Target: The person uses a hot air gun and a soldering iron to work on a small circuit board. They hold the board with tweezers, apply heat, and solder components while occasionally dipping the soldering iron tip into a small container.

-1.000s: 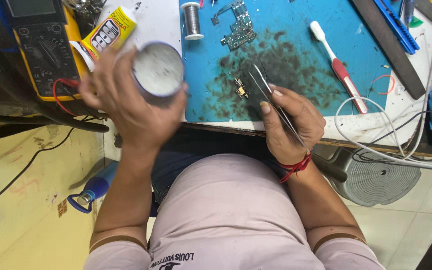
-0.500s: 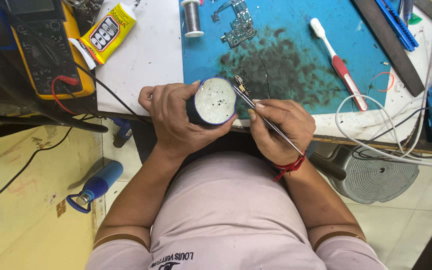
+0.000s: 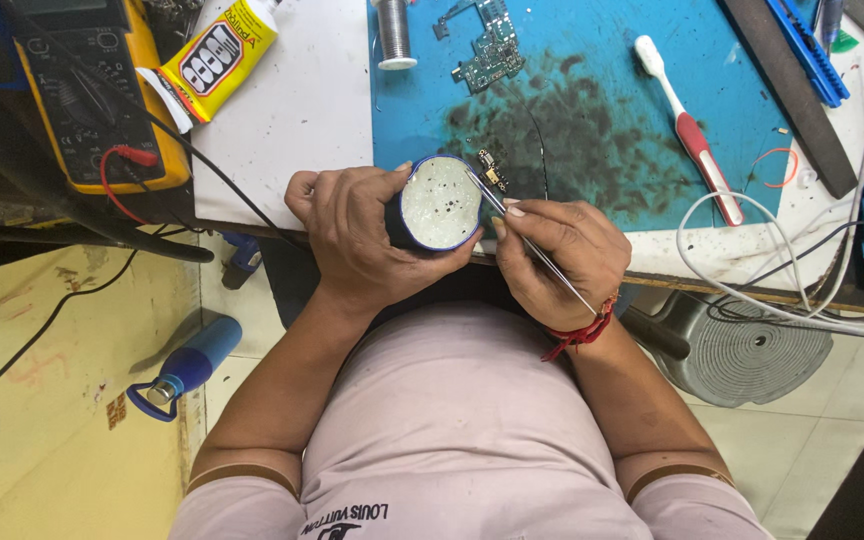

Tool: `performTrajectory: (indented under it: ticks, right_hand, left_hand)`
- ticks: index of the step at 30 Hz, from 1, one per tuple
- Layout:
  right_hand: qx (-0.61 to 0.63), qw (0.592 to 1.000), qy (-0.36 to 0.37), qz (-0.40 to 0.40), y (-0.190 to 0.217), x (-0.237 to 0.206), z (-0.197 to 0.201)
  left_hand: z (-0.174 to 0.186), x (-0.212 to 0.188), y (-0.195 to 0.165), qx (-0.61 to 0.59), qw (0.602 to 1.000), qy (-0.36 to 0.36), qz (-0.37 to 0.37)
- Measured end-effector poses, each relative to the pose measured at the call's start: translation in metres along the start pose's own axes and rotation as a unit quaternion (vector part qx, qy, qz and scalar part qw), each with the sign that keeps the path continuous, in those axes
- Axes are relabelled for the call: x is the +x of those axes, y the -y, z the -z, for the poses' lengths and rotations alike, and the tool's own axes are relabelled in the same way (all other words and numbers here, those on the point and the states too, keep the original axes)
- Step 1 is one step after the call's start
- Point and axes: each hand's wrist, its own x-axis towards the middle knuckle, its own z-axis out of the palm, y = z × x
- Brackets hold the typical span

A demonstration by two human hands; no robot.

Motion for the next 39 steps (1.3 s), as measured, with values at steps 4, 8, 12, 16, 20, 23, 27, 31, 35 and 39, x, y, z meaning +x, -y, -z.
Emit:
performTrajectory:
  ticks: [4,8,12,16,20,23,27,31,35,39]
  right_hand:
    - [-0.002,1.000,0.003,0.003,0.000,0.000,0.000]
    - [0.004,1.000,0.009,0.013,-0.001,0.000,0.000]
    - [0.012,1.000,-0.004,0.009,-0.002,-0.002,0.001]
    - [0.022,1.000,-0.014,0.003,-0.003,-0.006,0.002]
    - [0.033,0.998,-0.037,-0.025,-0.003,-0.010,0.003]
    - [0.043,0.991,-0.066,-0.106,-0.001,-0.011,0.007]
    - [0.060,0.989,-0.035,-0.133,-0.002,-0.005,0.014]
    - [0.027,0.994,-0.015,-0.100,-0.002,0.001,0.012]
    - [0.010,0.995,-0.007,-0.096,-0.003,0.003,0.011]
    - [0.021,0.995,-0.004,-0.096,-0.004,0.003,0.010]
  left_hand:
    - [-0.001,0.000,0.000,0.000,1.000,0.001,0.001]
    - [-0.001,-0.001,0.000,0.003,1.000,-0.001,-0.002]
    - [-0.003,-0.001,0.002,0.006,1.000,-0.002,-0.007]
    - [-0.003,-0.002,0.001,0.009,1.000,-0.003,-0.007]
    - [0.000,0.000,0.000,0.004,1.000,-0.001,0.000]
    - [0.009,0.003,0.002,0.015,1.000,0.007,0.025]
    - [0.028,0.008,0.019,0.076,0.994,0.010,0.084]
    - [0.036,0.014,0.037,0.115,0.986,0.020,0.122]
    - [0.036,0.015,0.039,0.129,0.981,0.047,0.140]
    - [0.031,0.017,0.031,0.170,0.980,0.018,0.106]
